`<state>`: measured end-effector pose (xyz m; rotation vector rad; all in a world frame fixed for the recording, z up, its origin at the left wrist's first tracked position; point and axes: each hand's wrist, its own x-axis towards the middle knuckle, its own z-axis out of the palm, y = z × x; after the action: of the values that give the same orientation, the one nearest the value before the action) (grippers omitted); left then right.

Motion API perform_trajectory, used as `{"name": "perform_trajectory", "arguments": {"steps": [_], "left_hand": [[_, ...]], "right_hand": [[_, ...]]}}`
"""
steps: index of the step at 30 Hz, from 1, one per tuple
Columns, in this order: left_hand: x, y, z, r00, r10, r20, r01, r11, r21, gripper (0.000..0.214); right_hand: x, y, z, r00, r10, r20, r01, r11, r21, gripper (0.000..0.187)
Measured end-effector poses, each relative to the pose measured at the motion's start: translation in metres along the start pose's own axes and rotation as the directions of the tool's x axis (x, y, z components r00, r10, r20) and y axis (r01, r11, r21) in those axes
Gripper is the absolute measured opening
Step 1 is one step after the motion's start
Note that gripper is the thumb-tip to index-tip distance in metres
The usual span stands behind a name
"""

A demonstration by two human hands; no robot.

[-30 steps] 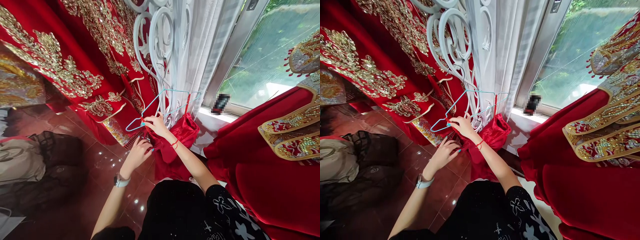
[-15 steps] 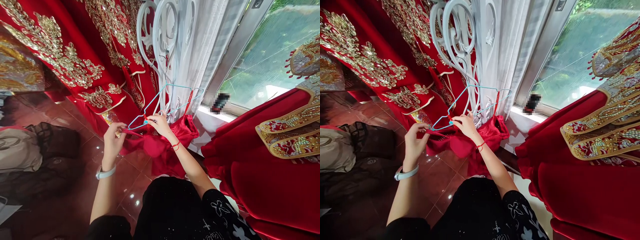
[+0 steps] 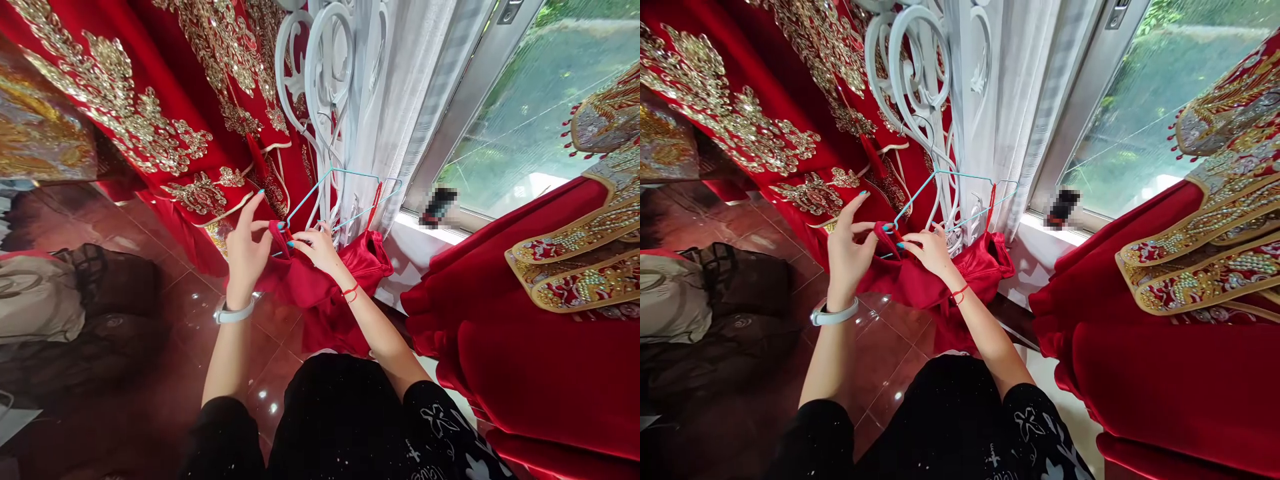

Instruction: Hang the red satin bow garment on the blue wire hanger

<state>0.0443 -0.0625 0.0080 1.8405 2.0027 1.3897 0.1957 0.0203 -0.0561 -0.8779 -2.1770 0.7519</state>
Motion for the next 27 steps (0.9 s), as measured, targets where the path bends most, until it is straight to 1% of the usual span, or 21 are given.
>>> {"name": "perform_trajectory", "arguments": {"steps": [2, 4, 7, 9, 10, 13, 15, 16, 18, 20, 21, 22, 23, 24, 25, 26, 27], "left_hand": [[0.000, 0.008, 0.007, 0.997, 0.025, 0.076, -0.026, 1.000, 0.013, 0.071], [0.000, 0.010, 0.013, 0.990, 0.030, 0.136, -0.038, 0.997, 0.063, 0.079], [-0.004, 0.004, 0.021, 0.987, -0.001, 0.161, -0.024, 0.988, 0.154, 0.086], [-0.009, -0.005, 0.026, 0.988, -0.036, 0.149, 0.011, 0.986, 0.165, 0.080], [-0.012, -0.009, 0.027, 0.988, -0.054, 0.143, 0.034, 0.990, 0.140, 0.074], [-0.019, -0.020, 0.030, 0.992, -0.086, 0.097, 0.089, 0.996, -0.022, 0.054], [-0.021, -0.021, 0.028, 0.997, -0.061, 0.053, 0.065, 0.995, -0.080, 0.045], [-0.021, -0.019, 0.026, 0.999, -0.033, 0.037, 0.035, 0.997, -0.062, 0.041], [-0.017, -0.014, 0.023, 0.999, 0.029, 0.027, -0.030, 0.999, 0.035, 0.034], [-0.012, -0.010, 0.020, 0.998, 0.049, 0.029, -0.052, 0.991, 0.126, 0.028], [-0.009, -0.009, 0.020, 0.999, 0.041, 0.028, -0.044, 0.988, 0.150, 0.025], [-0.006, -0.009, 0.021, 1.000, 0.025, 0.015, -0.027, 0.986, 0.162, 0.024], [-0.002, -0.011, 0.023, 1.000, 0.007, -0.007, -0.006, 0.986, 0.167, 0.023], [0.002, -0.013, 0.025, 0.999, -0.011, -0.034, 0.016, 0.985, 0.169, 0.022], [0.005, -0.016, 0.027, 0.998, -0.027, -0.060, 0.037, 0.985, 0.168, 0.022], [0.009, -0.019, 0.030, 0.996, -0.043, -0.083, 0.056, 0.985, 0.164, 0.021], [0.013, -0.023, 0.033, 0.994, -0.057, -0.094, 0.071, 0.985, 0.157, 0.020]], "right_hand": [[0.002, 0.001, 0.000, 1.000, 0.005, 0.005, -0.005, 1.000, -0.012, 0.024], [0.003, 0.003, -0.001, 1.000, 0.024, 0.012, -0.024, 0.999, -0.041, 0.024], [0.003, 0.005, -0.003, 0.999, 0.044, 0.021, -0.042, 0.996, -0.074, 0.025], [0.003, 0.005, -0.005, 0.999, 0.035, 0.025, -0.033, 0.997, -0.066, 0.026], [0.003, 0.005, -0.006, 0.999, 0.027, 0.029, -0.026, 0.998, -0.055, 0.025], [0.005, 0.003, -0.008, 0.999, 0.010, 0.047, -0.009, 1.000, -0.025, 0.021], [0.006, 0.002, -0.007, 0.999, -0.003, 0.052, 0.004, 1.000, -0.011, 0.018], [0.006, 0.000, -0.005, 0.999, -0.018, 0.047, 0.019, 1.000, -0.001, 0.017], [0.003, -0.002, -0.002, 0.998, -0.069, 0.014, 0.068, 0.996, 0.053, 0.019], [-0.004, -0.002, -0.001, 0.990, -0.121, -0.072, 0.132, 0.979, 0.158, 0.028], [-0.009, 0.001, -0.003, 0.981, -0.125, -0.146, 0.154, 0.966, 0.209, 0.031], [-0.015, 0.007, -0.007, 0.965, -0.099, -0.241, 0.159, 0.957, 0.243, 0.032], [-0.022, 0.017, -0.013, 0.936, -0.041, -0.351, 0.138, 0.956, 0.257, 0.033], [-0.030, 0.030, -0.021, 0.883, 0.045, -0.467, 0.086, 0.963, 0.255, 0.033], [-0.039, 0.047, -0.031, 0.804, 0.144, -0.576, -0.001, 0.971, 0.241, 0.035], [-0.050, 0.066, -0.043, 0.709, 0.243, -0.661, -0.117, 0.966, 0.230, 0.039], [-0.062, 0.086, -0.055, 0.610, 0.333, -0.719, -0.250, 0.942, 0.223, 0.044]]}}
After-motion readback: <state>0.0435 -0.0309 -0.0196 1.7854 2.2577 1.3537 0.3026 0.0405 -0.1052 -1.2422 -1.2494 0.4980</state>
